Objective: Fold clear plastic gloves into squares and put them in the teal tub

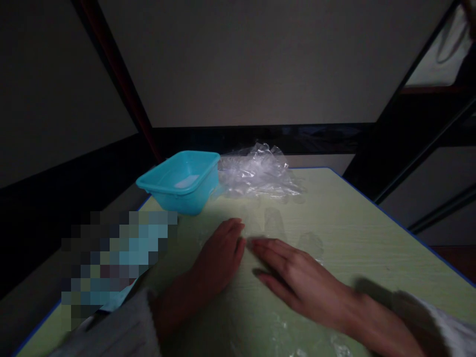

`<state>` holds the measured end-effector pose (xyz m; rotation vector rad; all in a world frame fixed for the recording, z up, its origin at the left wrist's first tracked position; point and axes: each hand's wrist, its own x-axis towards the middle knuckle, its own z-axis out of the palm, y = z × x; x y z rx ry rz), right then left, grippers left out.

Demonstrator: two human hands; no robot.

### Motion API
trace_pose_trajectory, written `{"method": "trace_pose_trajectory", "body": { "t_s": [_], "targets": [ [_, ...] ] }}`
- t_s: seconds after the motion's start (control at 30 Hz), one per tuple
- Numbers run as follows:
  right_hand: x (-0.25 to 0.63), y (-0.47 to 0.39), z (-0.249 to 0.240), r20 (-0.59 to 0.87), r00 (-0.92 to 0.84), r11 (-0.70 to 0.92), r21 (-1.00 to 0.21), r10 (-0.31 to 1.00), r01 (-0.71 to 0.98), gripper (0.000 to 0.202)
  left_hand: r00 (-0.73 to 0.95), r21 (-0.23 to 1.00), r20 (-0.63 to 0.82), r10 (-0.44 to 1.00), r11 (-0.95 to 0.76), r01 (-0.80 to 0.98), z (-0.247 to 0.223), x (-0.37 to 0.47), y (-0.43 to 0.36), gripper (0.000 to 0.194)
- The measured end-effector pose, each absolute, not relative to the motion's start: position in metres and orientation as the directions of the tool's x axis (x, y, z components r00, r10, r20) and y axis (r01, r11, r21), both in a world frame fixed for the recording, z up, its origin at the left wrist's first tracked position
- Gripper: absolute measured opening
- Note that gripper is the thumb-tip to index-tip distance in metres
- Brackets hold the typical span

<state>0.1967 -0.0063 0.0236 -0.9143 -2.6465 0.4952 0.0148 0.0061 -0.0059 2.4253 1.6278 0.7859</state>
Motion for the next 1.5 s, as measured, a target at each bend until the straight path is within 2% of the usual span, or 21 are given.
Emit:
{"method": "trace_pose_trajectory", "body": {
  "t_s": [0.2, 0.47, 0.63, 0.73, 0.83, 0.9, 0.97, 1.07, 1.27, 1.5],
  "targets": [
    [0.205, 0.018, 0.015, 0.232, -0.679, 0.712, -0.342, 0.697, 0.614, 0.042, 0.435, 0.389, 0.227, 0.871, -0.491, 0.780, -0.008, 0.020, 0.000, 0.040],
    [0.213, 0.031, 0.013, 0.209, -0.666, 0.698, -0.230, 0.716, 0.679, 0.048, 0.557, 0.251, 0.066, 0.828, -0.554, 0.794, -0.001, 0.014, 0.005, 0.056],
    [0.220, 0.037, 0.018, 0.267, -0.618, 0.673, -0.300, 0.740, 0.676, 0.045, 0.605, 0.292, 0.102, 0.790, -0.605, 0.740, 0.006, 0.010, 0.005, 0.059],
    [0.222, 0.037, 0.022, 0.296, -0.664, 0.724, -0.360, 0.687, 0.588, 0.043, 0.743, 0.356, 0.167, 0.648, -0.743, 0.568, 0.012, 0.016, -0.002, 0.057],
    [0.219, 0.032, 0.026, 0.230, -0.791, 0.791, -0.423, 0.566, 0.443, 0.042, 0.861, 0.415, 0.190, 0.472, -0.833, 0.365, 0.015, 0.027, -0.015, 0.053],
    [0.215, 0.026, 0.029, 0.139, -0.861, 0.799, -0.466, 0.489, 0.379, 0.043, 0.901, 0.414, 0.176, 0.397, -0.860, 0.298, 0.013, 0.034, -0.022, 0.055],
    [0.213, 0.023, 0.029, 0.048, -0.907, 0.806, -0.480, 0.419, 0.347, 0.047, 0.917, 0.403, 0.150, 0.370, -0.870, 0.286, 0.008, 0.037, -0.028, 0.056],
    [0.213, 0.026, 0.024, -0.031, -0.934, 0.838, -0.433, 0.355, 0.333, 0.059, 0.915, 0.394, 0.125, 0.384, -0.865, 0.310, 0.005, 0.038, -0.030, 0.057],
    [0.221, 0.049, 0.012, -0.043, -0.910, 0.860, -0.312, 0.413, 0.405, 0.062, 0.943, 0.392, 0.088, 0.319, -0.882, 0.262, 0.017, 0.037, -0.028, 0.057],
    [0.229, 0.075, 0.004, -0.017, -0.874, 0.847, -0.240, 0.486, 0.475, 0.065, 0.945, 0.409, 0.082, 0.315, -0.876, 0.257, 0.017, 0.036, -0.027, 0.057]
  ]
}}
